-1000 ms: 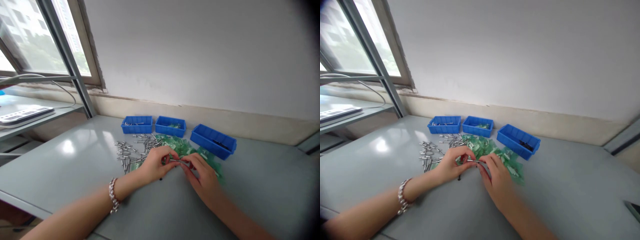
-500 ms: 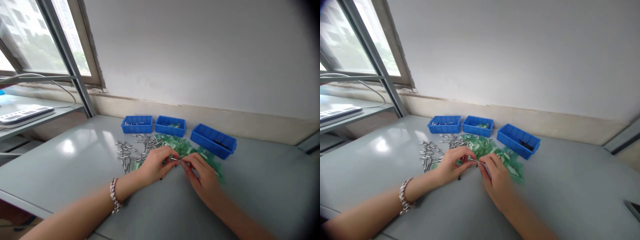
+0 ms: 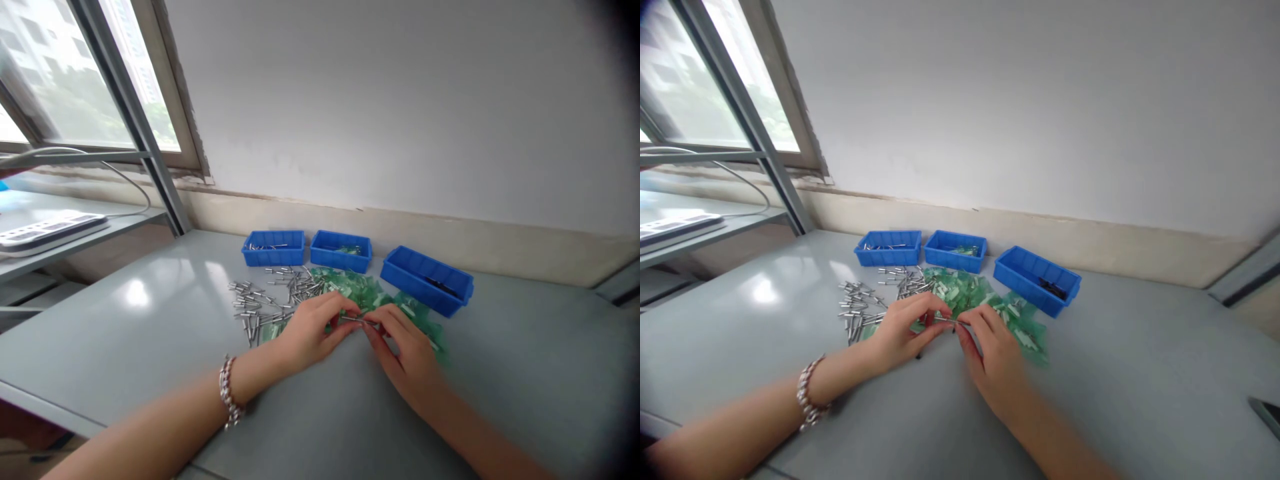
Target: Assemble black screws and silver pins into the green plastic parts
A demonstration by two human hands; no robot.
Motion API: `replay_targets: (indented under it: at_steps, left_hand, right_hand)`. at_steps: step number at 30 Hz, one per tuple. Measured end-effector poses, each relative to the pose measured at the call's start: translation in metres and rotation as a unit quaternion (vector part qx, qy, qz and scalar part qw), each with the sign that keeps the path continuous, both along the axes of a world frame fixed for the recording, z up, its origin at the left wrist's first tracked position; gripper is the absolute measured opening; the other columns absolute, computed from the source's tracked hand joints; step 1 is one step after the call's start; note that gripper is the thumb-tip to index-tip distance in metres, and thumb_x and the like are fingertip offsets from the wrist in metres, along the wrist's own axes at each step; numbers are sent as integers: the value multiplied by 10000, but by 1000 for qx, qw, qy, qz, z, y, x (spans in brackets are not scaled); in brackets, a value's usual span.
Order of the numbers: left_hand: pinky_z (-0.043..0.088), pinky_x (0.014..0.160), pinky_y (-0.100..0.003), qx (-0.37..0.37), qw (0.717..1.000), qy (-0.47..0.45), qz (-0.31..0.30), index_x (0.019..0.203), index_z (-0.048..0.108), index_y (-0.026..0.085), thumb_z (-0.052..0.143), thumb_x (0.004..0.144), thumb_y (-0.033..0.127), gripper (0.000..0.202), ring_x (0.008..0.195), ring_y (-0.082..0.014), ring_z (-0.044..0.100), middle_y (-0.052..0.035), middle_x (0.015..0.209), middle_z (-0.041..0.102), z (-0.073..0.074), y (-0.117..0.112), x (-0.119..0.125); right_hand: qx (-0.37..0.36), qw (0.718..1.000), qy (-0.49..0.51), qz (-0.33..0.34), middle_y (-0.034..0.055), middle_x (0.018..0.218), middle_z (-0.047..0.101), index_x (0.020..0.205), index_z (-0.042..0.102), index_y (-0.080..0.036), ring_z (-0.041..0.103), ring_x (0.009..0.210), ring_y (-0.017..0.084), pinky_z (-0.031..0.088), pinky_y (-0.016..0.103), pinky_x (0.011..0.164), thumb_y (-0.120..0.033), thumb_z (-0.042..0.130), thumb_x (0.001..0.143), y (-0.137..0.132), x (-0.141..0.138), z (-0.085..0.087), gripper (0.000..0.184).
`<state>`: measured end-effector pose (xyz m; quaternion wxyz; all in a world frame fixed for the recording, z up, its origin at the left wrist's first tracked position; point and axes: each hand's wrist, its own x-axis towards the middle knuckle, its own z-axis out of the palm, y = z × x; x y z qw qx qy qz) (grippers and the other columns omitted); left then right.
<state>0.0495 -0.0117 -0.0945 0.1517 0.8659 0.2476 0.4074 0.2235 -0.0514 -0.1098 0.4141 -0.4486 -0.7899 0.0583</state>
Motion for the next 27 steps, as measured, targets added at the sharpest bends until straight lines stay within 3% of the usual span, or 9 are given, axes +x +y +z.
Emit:
replay_targets:
  at_steps: [10, 27]
  left_hand:
    - [463, 605, -214, 10, 1000, 18, -6, 918, 523, 162, 454, 862, 224, 108, 749, -117, 549, -46, 840, 592, -1, 0, -1]
    - [458, 618, -202, 34, 999, 4, -14, 937, 505, 168, 464, 856, 189, 93, 724, -100, 538, -38, 848, 580, -2, -1, -1]
  right_hand:
    - [6, 1000, 2, 1, 41, 821, 531, 874, 524, -197, 521, 774, 153, 434, 280, 676, -223, 371, 898, -2, -1, 2, 157]
    - [-11, 1000, -6, 18, 42, 880, 522, 934, 534, -189, 517, 825, 150, 430, 284, 714, -189, 385, 898, 0, 0, 0, 153]
